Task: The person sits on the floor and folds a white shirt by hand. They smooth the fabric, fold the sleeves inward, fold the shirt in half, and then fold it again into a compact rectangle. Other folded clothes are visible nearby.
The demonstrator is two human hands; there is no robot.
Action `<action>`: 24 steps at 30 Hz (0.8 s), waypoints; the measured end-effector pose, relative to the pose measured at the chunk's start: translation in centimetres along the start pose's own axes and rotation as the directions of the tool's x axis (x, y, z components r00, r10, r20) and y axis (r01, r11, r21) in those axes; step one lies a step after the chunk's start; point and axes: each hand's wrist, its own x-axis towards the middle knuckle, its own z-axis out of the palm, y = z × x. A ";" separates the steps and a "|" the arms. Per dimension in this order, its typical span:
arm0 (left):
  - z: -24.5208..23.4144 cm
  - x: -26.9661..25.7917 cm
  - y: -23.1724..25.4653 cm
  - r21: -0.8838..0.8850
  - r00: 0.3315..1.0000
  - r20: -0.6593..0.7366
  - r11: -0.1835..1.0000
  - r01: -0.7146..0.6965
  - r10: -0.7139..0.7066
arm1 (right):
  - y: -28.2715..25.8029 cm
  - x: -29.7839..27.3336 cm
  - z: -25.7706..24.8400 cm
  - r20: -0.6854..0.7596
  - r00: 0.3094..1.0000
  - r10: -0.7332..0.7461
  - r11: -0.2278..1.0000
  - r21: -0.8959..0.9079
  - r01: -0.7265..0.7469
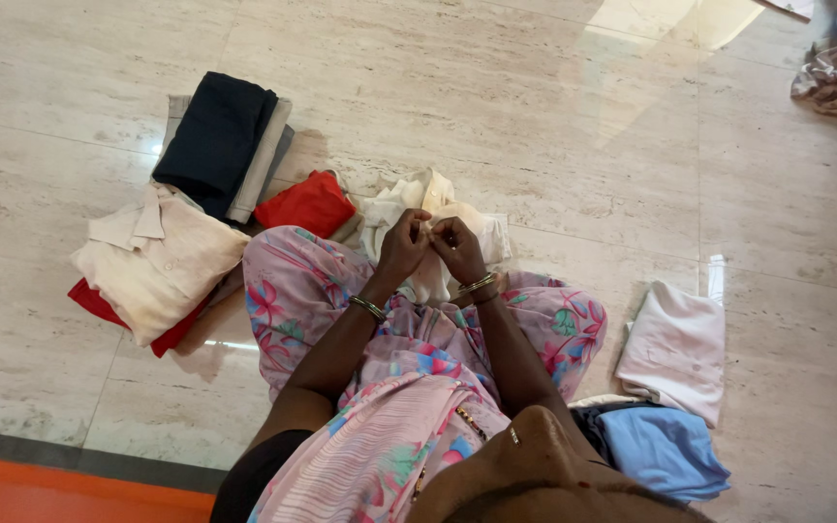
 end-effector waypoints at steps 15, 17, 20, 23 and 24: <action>0.5 2.2 -1.0 -0.119 0.995 -0.004 0.988 0.099 -0.100 | -5.7 -1.0 2.4 -0.045 0.951 -0.306 0.829 -0.504 0.243; 0.4 2.1 -0.9 -0.145 0.994 0.004 0.983 0.109 -0.109 | -5.6 -1.2 2.6 -0.145 0.978 -0.153 0.902 -0.424 0.078; 0.5 2.4 -1.0 -0.213 0.995 -0.019 0.973 0.087 -0.093 | -4.8 -1.1 1.6 -0.124 0.978 -0.169 0.914 -0.392 0.108; 0.5 2.7 -1.2 -0.210 0.997 -0.008 0.975 0.078 -0.081 | -3.7 -0.8 1.1 -0.130 0.977 -0.169 0.888 -0.449 0.094; 0.6 2.7 -1.1 -0.215 0.997 0.011 0.973 0.081 -0.081 | -3.3 -0.7 1.1 -0.146 0.984 -0.098 0.927 -0.374 0.037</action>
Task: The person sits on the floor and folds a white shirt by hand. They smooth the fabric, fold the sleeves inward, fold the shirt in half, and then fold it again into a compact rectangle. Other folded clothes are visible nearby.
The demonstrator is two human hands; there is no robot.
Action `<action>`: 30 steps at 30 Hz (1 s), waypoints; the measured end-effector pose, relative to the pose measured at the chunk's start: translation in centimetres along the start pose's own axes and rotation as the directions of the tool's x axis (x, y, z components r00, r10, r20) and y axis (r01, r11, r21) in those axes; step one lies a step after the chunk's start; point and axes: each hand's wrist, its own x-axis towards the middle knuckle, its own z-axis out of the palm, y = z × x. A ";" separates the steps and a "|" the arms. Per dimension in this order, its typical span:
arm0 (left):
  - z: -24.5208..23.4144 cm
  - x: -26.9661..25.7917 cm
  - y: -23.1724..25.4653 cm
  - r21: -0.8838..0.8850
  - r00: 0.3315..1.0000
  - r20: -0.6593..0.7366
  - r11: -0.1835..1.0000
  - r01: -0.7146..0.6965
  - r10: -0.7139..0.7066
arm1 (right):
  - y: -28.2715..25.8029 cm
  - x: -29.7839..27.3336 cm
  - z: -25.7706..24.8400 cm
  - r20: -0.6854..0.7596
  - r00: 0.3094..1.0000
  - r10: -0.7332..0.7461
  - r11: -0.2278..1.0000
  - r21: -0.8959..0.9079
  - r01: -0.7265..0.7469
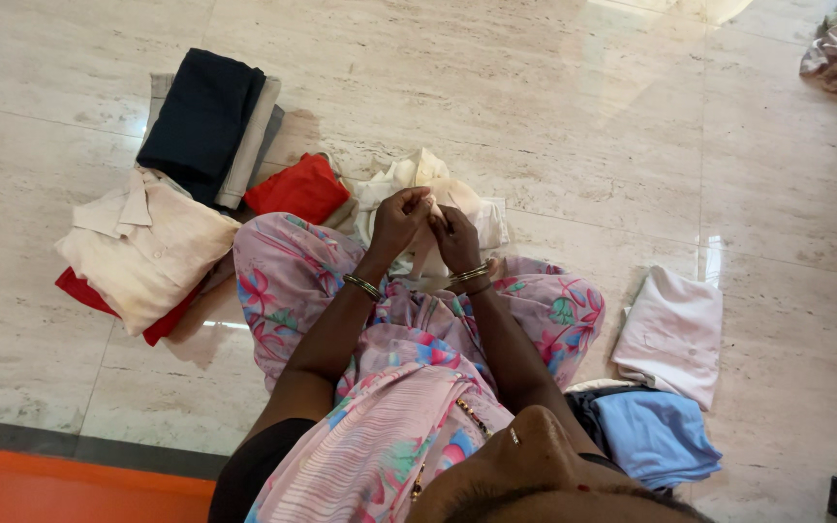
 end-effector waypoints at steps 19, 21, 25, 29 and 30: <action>0.2 -1.5 0.5 0.155 0.989 -0.030 0.978 -0.141 0.147 | -3.0 0.2 -0.6 0.021 0.996 -0.089 0.977 -0.191 0.091; 0.3 -1.2 0.8 0.151 0.991 -0.019 0.980 -0.128 0.133 | -3.1 0.2 -0.8 -0.020 0.989 -0.150 0.972 -0.188 0.144; 0.6 0.1 2.3 0.339 0.973 -0.031 0.919 -0.203 0.227 | -3.1 0.5 -1.5 -0.146 0.939 -0.310 0.935 -0.227 0.273; 0.8 2.3 3.9 0.315 0.957 -0.017 0.910 -0.270 0.290 | -1.9 1.0 -2.6 -0.250 0.955 -0.156 0.968 -0.233 0.097; 0.9 2.9 4.2 0.307 0.963 -0.017 0.918 -0.251 0.270 | -1.4 1.1 -2.8 -0.262 0.955 -0.141 0.967 -0.241 0.077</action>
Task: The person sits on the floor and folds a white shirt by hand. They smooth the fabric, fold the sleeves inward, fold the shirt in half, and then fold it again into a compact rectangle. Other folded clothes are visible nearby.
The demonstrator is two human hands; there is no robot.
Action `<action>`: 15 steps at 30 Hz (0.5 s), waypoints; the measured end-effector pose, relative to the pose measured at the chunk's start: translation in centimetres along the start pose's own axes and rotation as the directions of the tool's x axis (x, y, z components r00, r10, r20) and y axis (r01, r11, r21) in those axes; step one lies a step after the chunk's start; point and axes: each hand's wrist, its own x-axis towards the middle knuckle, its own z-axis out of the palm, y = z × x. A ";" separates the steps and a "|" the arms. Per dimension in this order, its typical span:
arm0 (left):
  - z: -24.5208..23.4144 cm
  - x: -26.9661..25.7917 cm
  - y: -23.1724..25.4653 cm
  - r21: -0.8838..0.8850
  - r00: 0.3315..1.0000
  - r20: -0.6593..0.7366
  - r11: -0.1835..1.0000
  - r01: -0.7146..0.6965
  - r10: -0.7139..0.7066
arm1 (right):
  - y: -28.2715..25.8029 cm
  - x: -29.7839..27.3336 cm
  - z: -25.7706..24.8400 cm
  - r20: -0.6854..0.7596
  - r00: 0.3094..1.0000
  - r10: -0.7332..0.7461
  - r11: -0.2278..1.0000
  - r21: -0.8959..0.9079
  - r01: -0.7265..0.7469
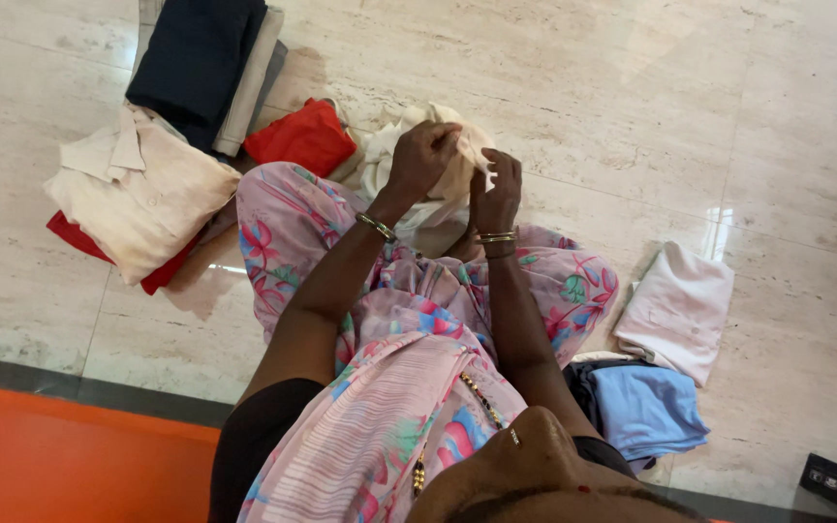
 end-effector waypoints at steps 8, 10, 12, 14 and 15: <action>0.2 4.2 -0.7 -0.001 1.000 0.010 1.000 -0.022 0.022 | 5.4 -0.5 1.4 0.277 0.935 0.221 0.853 0.410 -0.324; 0.4 4.9 -1.4 -0.002 0.999 0.032 1.000 -0.023 0.023 | 6.4 -0.7 1.9 0.338 0.900 0.275 0.753 0.507 -0.420; 0.6 5.0 -2.4 0.006 0.985 0.055 0.987 -0.164 0.163 | 7.4 -0.7 2.2 0.365 0.874 0.322 0.704 0.525 -0.478; 0.8 4.5 -3.4 0.021 0.979 0.079 0.982 -0.189 0.187 | 8.2 -0.8 2.3 0.349 0.858 0.376 0.716 0.478 -0.508; 1.0 4.0 -3.9 0.036 0.986 0.088 0.989 -0.146 0.143 | 8.6 -0.7 2.4 0.341 0.872 0.351 0.722 0.494 -0.484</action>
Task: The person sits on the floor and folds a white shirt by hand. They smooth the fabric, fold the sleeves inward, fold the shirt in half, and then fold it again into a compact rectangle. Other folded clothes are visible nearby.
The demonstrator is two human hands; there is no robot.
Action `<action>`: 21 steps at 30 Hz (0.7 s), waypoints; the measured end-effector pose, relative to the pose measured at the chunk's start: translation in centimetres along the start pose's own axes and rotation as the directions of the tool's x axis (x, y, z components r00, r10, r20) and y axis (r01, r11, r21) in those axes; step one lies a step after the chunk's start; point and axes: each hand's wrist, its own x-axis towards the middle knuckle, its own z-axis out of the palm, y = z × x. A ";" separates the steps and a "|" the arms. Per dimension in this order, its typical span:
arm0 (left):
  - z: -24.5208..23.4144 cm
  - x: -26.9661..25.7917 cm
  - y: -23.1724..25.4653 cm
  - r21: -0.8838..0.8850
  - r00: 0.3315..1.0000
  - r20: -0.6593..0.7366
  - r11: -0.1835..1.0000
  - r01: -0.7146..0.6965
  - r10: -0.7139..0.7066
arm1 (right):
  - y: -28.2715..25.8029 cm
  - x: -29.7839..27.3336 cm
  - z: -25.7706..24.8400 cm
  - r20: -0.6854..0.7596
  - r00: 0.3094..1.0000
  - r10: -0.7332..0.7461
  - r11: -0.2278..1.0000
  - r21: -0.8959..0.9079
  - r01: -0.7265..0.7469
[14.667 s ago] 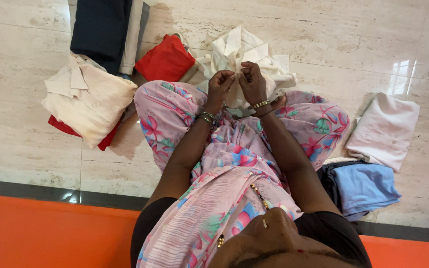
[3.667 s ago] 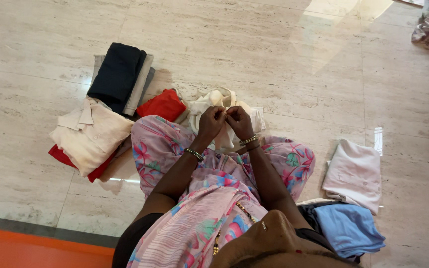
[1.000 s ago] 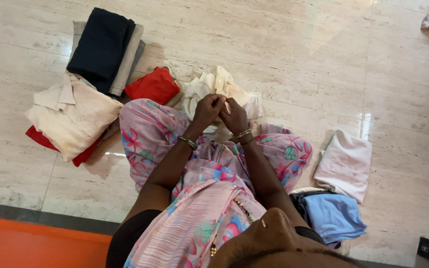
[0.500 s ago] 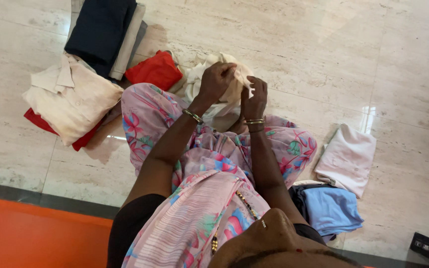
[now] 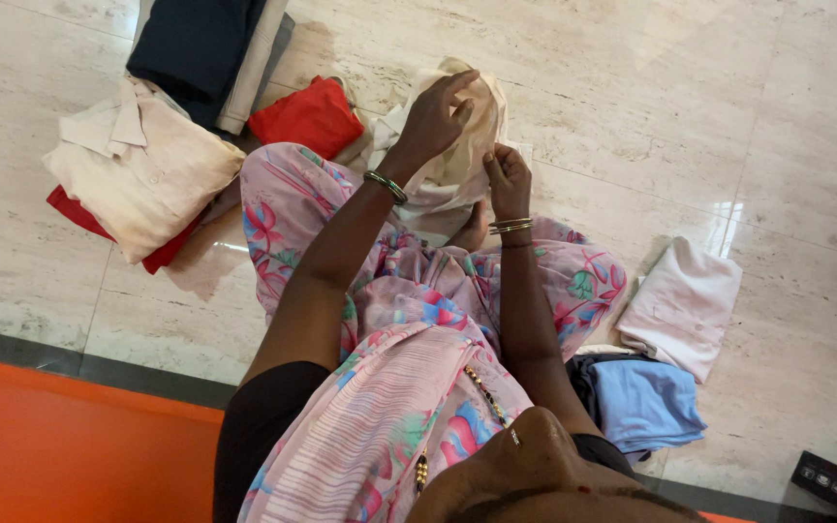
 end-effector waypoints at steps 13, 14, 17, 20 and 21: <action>3.8 -7.4 -3.9 0.661 0.999 -0.024 0.749 0.038 -0.029 | -0.4 -0.1 -0.1 0.026 0.999 -0.045 0.991 -0.122 0.048; 3.7 -7.4 -4.2 0.624 0.999 -0.039 0.780 0.043 -0.023 | -0.6 -0.3 0.0 0.020 0.999 -0.040 0.988 -0.147 0.043; 3.5 -7.6 -4.7 0.464 0.994 -0.112 0.883 0.069 -0.018 | -0.9 -0.5 -0.1 0.021 0.998 0.063 0.973 -0.223 -0.057; 3.2 -8.0 -4.6 0.168 0.975 -0.194 0.976 0.137 -0.104 | -0.9 -0.6 0.0 0.086 0.992 0.090 0.993 -0.086 -0.082; 3.1 -8.3 -4.6 0.045 0.967 -0.187 0.982 0.185 -0.173 | -0.8 -0.6 0.1 0.087 0.993 0.075 0.995 -0.071 -0.069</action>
